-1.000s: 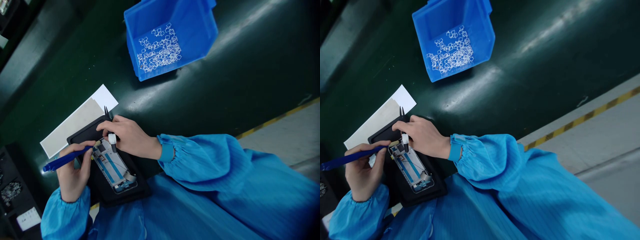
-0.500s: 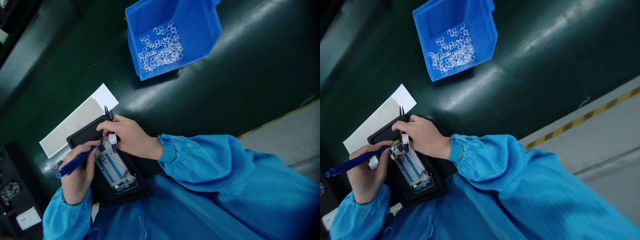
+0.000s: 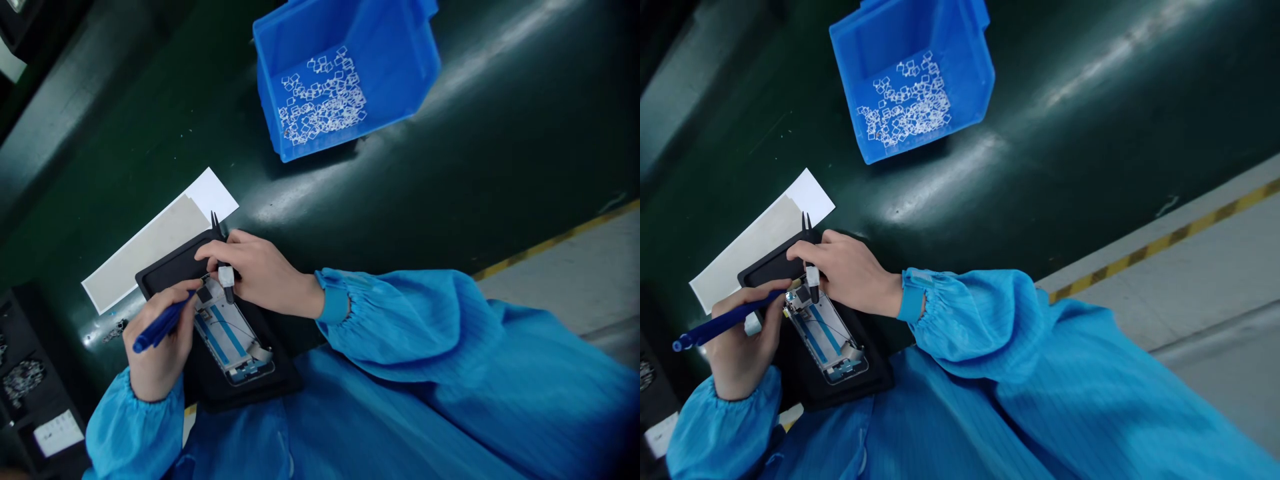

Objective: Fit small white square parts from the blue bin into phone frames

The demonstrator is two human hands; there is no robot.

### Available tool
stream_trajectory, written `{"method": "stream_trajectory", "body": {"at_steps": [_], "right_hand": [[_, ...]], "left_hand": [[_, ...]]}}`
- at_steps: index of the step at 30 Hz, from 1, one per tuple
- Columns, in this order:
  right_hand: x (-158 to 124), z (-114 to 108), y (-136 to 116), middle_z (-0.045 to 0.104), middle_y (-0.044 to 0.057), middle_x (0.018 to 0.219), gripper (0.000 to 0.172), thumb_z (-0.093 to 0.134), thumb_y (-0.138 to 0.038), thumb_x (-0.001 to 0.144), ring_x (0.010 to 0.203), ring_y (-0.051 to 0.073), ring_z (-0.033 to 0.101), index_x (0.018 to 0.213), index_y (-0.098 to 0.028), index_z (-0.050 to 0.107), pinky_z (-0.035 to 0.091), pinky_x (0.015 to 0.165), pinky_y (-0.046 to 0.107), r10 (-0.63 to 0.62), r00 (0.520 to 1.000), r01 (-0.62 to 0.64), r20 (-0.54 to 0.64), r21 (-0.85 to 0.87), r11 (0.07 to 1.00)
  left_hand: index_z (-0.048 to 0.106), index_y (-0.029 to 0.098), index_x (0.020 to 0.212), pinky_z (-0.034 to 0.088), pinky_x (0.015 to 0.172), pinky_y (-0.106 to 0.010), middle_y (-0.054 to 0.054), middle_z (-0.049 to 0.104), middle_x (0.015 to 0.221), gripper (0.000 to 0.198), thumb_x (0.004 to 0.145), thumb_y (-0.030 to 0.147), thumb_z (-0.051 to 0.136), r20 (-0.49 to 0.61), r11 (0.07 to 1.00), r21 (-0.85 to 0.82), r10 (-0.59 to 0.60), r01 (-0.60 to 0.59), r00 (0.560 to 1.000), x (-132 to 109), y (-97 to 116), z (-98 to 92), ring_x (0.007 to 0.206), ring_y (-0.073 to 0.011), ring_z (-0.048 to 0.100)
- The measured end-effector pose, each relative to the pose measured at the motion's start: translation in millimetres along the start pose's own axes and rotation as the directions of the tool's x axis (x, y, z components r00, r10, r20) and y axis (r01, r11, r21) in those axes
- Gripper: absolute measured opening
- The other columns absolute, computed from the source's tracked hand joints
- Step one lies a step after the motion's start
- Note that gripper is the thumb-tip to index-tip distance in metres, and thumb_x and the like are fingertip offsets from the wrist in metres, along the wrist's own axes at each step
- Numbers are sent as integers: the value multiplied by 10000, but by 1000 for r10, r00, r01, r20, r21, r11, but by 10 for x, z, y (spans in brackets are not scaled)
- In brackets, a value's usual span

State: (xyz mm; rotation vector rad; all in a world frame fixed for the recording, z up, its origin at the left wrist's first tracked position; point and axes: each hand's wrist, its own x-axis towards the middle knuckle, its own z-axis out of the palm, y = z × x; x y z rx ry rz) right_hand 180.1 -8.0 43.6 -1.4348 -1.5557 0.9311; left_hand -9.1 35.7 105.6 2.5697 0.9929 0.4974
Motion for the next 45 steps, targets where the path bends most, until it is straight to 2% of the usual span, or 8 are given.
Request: {"method": "stream_trajectory", "body": {"at_steps": [4, 14, 22, 27, 31, 35, 41, 45], "right_hand": [[2, -2, 2, 669, 18, 900, 450, 589, 56, 799, 820, 203, 509, 1171, -197, 591, 367, 640, 265, -11, 1000, 11, -1, -2, 1000], [1, -14, -8, 657, 16, 893, 350, 589, -5, 849, 789, 200, 476, 1147, -188, 590, 323, 614, 266, -21, 1000, 21, -11, 15, 1000], [-1, -5, 0, 690, 12, 931, 359, 575, 14, 837, 777, 195, 474, 1137, -183, 594, 320, 619, 267, -40, 999, 40, -31, 23, 999], [-6, 5, 6, 697, -1, 930, 396, 564, 39, 809, 775, 196, 476, 1126, -198, 587, 324, 624, 270, -44, 998, 45, -38, 30, 999], [-3, 7, 10, 691, -3, 927, 422, 569, 49, 796, 776, 196, 478, 1137, -198, 592, 318, 612, 268, -38, 999, 39, -34, 22, 999], [0, 5, 14, 691, 2, 937, 469, 578, 77, 768, 788, 196, 479, 1160, -180, 594, 320, 605, 264, -45, 999, 45, -29, 9, 999], [-7, 5, 9, 692, 4, 931, 438, 587, 53, 793, 786, 195, 476, 1163, -182, 598, 316, 607, 262, -37, 999, 37, -25, 8, 999], [-3, 4, 6, 696, 1, 933, 466, 578, 75, 770, 779, 192, 466, 1163, -174, 595, 307, 601, 262, -41, 999, 41, -21, 7, 999]], "left_hand": [[531, 212, 1033, 590, 773, -352, -63, 755, 982, 235, 867, 124, 673, -62, 984, -111, -150, 143, 987, -66, -24, 34, 963, -221, 733], [550, 205, 943, 607, 741, -308, -48, 767, 940, 197, 846, 88, 674, -68, 998, -30, -50, 48, 996, -46, 100, 40, 870, -197, 749], [557, 197, 951, 607, 740, -296, -54, 766, 953, 235, 822, 48, 685, -62, 998, -50, -37, 34, 997, -57, 85, 32, 892, -195, 747], [571, 196, 985, 614, 752, -355, -64, 764, 953, 277, 800, 36, 699, -91, 985, -146, -110, 96, 990, -71, 76, -2, 910, -228, 745], [575, 190, 1001, 610, 775, -375, -79, 763, 975, 286, 799, 34, 704, -63, 983, -135, -132, 122, 989, -71, 59, -3, 925, -234, 741], [559, 185, 1008, 608, 761, -349, -79, 762, 967, 291, 804, 39, 706, -63, 990, -104, -99, 92, 993, -81, 42, 24, 912, -225, 744], [548, 177, 1027, 605, 782, -316, -79, 756, 975, 303, 811, 33, 703, -50, 996, -74, -44, 40, 998, -84, 42, 11, 937, -212, 739], [546, 178, 1024, 604, 784, -315, -79, 754, 977, 299, 813, 37, 702, -49, 997, -64, -55, 52, 997, -76, 43, 17, 930, -211, 740]]}}
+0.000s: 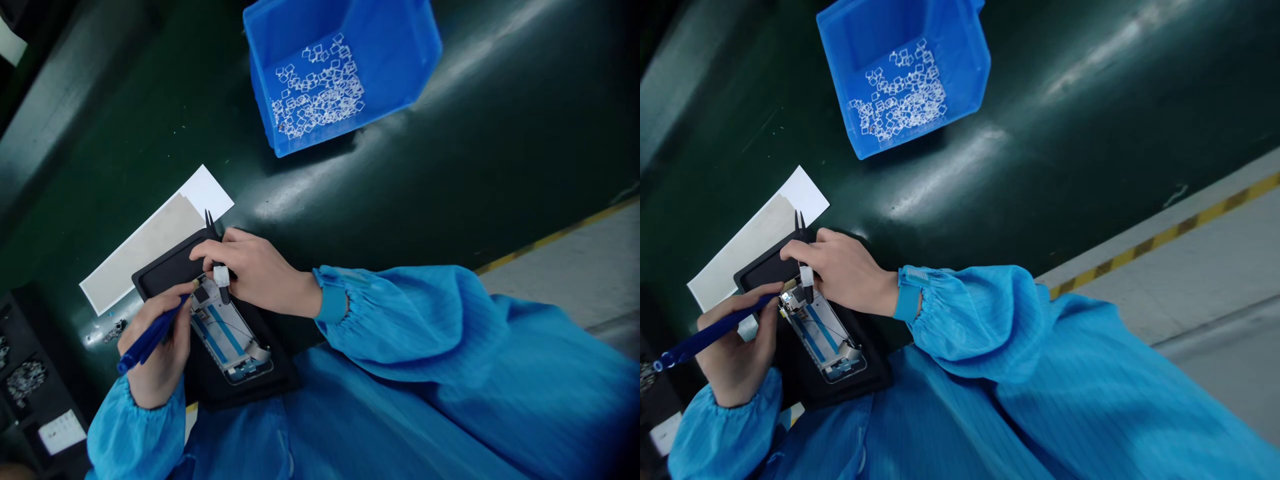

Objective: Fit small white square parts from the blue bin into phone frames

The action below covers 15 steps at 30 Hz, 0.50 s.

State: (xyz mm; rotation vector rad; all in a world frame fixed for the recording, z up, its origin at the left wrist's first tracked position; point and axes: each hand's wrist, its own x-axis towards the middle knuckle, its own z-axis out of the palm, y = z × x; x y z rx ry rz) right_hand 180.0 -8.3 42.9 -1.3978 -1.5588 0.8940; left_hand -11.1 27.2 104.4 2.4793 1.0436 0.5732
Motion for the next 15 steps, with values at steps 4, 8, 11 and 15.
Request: {"method": "stream_trajectory", "body": {"at_steps": [4, 8, 11, 15], "right_hand": [[4, -6, -2, 693, 2, 925, 463, 563, 72, 774, 778, 193, 466, 1159, -184, 593, 302, 596, 262, 8, 1000, -8, 5, -7, 1000], [1, -4, -1, 686, 8, 921, 446, 557, 54, 788, 784, 193, 478, 1158, -192, 593, 310, 602, 262, 17, 1000, -17, 5, -7, 1000], [1, 1, 2, 689, 9, 935, 440, 559, 50, 792, 787, 192, 481, 1158, -192, 593, 321, 611, 262, 13, 1000, -13, 5, -2, 1000], [2, -3, -2, 688, 16, 924, 416, 566, 37, 811, 787, 196, 484, 1161, -186, 599, 323, 610, 262, 12, 1000, -12, 2, -1, 1000]], "left_hand": [[547, 182, 1001, 598, 785, -310, -72, 755, 969, 274, 819, 43, 697, 3, 1000, 14, -7, 7, 1000, 4, -2, 18, 926, -208, 740], [558, 180, 998, 588, 783, -284, -65, 757, 969, 268, 816, 50, 706, 10, 998, 54, 20, -21, 1000, 14, 9, 16, 923, -196, 739], [563, 178, 981, 585, 778, -276, -64, 758, 961, 239, 824, 61, 701, 21, 998, 59, 36, -38, 999, 35, 31, 5, 908, -186, 738], [558, 178, 963, 585, 764, -266, -64, 761, 949, 196, 847, 78, 681, 33, 996, 58, 67, -69, 997, 66, 52, 2, 870, -173, 740]]}}
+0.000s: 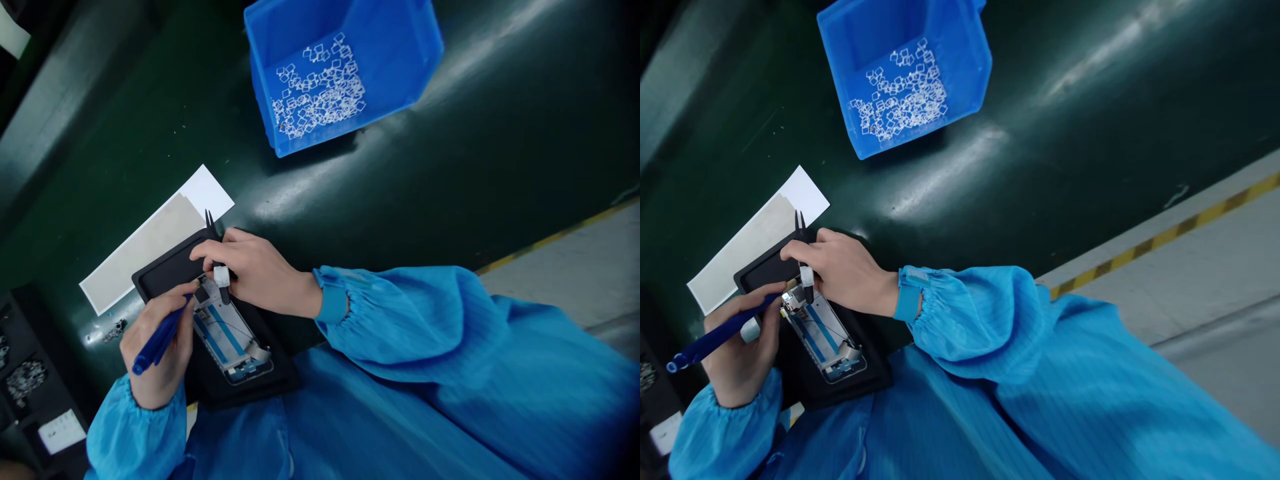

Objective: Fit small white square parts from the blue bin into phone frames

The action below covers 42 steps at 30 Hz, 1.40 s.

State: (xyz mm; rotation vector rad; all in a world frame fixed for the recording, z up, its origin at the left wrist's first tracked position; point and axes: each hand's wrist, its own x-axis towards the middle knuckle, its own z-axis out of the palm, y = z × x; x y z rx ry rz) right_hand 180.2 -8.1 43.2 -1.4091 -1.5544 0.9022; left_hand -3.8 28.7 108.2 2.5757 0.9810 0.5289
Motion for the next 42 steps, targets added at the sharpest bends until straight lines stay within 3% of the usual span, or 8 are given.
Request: {"method": "stream_trajectory", "body": {"at_steps": [5, 10, 18, 25, 32, 37, 42], "right_hand": [[-2, -7, -6, 684, 18, 911, 367, 576, 13, 837, 778, 196, 480, 1148, -179, 603, 318, 607, 266, -9, 1000, 9, -8, 0, 1000], [-4, 4, 9, 697, 8, 934, 426, 583, 52, 795, 781, 194, 480, 1153, -180, 593, 320, 607, 266, -16, 1000, 16, -12, 4, 1000], [0, 1, 9, 704, 3, 932, 429, 563, 65, 782, 773, 192, 474, 1132, -182, 592, 323, 621, 270, -22, 1000, 22, -19, 11, 1000], [0, -4, -1, 700, -1, 942, 467, 552, 82, 762, 777, 193, 476, 1140, -190, 579, 323, 619, 271, -11, 1000, 11, -4, 11, 1000], [4, -19, -17, 694, -1, 928, 468, 544, 89, 767, 772, 197, 467, 1146, -182, 585, 321, 617, 271, -8, 1000, 8, 7, -1, 1000], [9, -23, -13, 690, 1, 948, 510, 564, 104, 747, 774, 197, 463, 1176, -172, 583, 315, 612, 270, -14, 1000, 15, 17, -24, 1000], [9, -24, -17, 690, -1, 914, 524, 570, 115, 737, 771, 194, 472, 1181, -164, 586, 324, 617, 268, -15, 1000, 15, 13, -29, 999]], "left_hand": [[553, 182, 977, 586, 759, -263, -62, 761, 962, 228, 835, 64, 688, 0, 1000, 9, 12, -12, 1000, -10, -32, 8, 888, -175, 740], [546, 189, 1006, 602, 774, -298, -71, 759, 974, 239, 844, 68, 673, 9, 994, -85, -62, 62, 998, -37, -80, -11, 917, -197, 743], [554, 186, 994, 597, 774, -285, -68, 760, 966, 244, 832, 68, 693, 22, 1000, -8, -11, 11, 1000, -8, -54, -20, 897, -187, 743], [542, 204, 959, 612, 785, -307, -61, 756, 992, 250, 830, 29, 666, 61, 987, -157, -35, 44, 998, -21, -103, -54, 932, -190, 738], [532, 214, 932, 605, 783, -292, -45, 756, 989, 268, 828, -9, 639, 133, 981, -196, 29, -2, 991, 36, -150, -103, 943, -178, 733], [514, 216, 1043, 594, 845, -345, -51, 736, 1027, 325, 837, -3, 640, 109, 954, -286, -56, 85, 992, 7, -218, -132, 969, -187, 725], [507, 216, 1054, 578, 831, -338, -35, 733, 998, 332, 837, 25, 669, 74, 965, -240, -92, 107, 993, 12, -214, -174, 959, -189, 727]]}}
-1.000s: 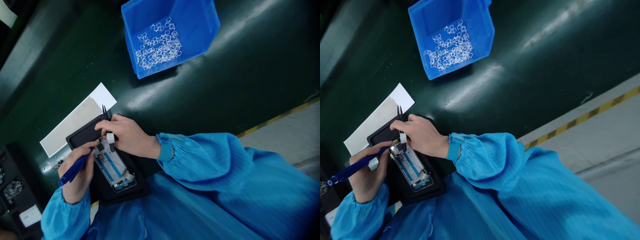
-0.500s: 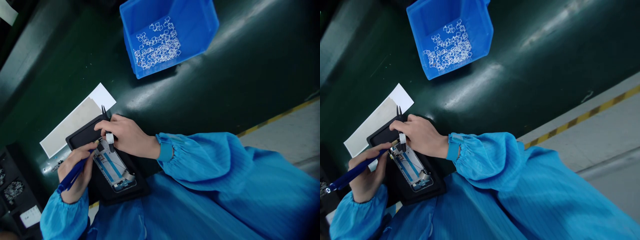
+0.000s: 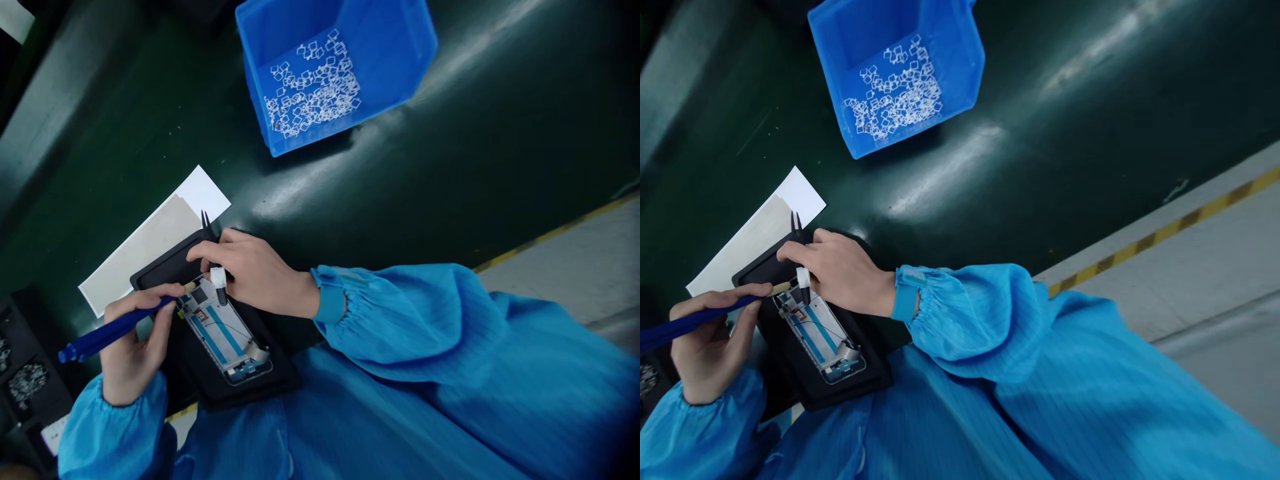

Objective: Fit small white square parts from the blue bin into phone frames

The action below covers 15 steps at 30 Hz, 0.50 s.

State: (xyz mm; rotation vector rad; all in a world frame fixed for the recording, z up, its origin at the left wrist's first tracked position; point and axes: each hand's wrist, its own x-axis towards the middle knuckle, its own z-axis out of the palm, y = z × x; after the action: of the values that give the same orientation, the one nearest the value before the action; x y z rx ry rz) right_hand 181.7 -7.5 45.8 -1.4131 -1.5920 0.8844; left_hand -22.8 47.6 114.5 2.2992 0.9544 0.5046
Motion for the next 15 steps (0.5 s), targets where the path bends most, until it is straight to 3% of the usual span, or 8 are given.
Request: {"method": "stream_trajectory", "body": {"at_steps": [15], "right_hand": [[-8, 4, 4, 691, 9, 925, 457, 549, 72, 792, 791, 199, 489, 1168, -185, 582, 336, 631, 272, 11, 1000, -11, 3, 12, 1000]], "left_hand": [[511, 229, 1047, 585, 791, -340, -42, 724, 984, 244, 878, 123, 651, 72, 998, 48, -37, 33, 997, 88, 25, 8, 957, -211, 724]]}}
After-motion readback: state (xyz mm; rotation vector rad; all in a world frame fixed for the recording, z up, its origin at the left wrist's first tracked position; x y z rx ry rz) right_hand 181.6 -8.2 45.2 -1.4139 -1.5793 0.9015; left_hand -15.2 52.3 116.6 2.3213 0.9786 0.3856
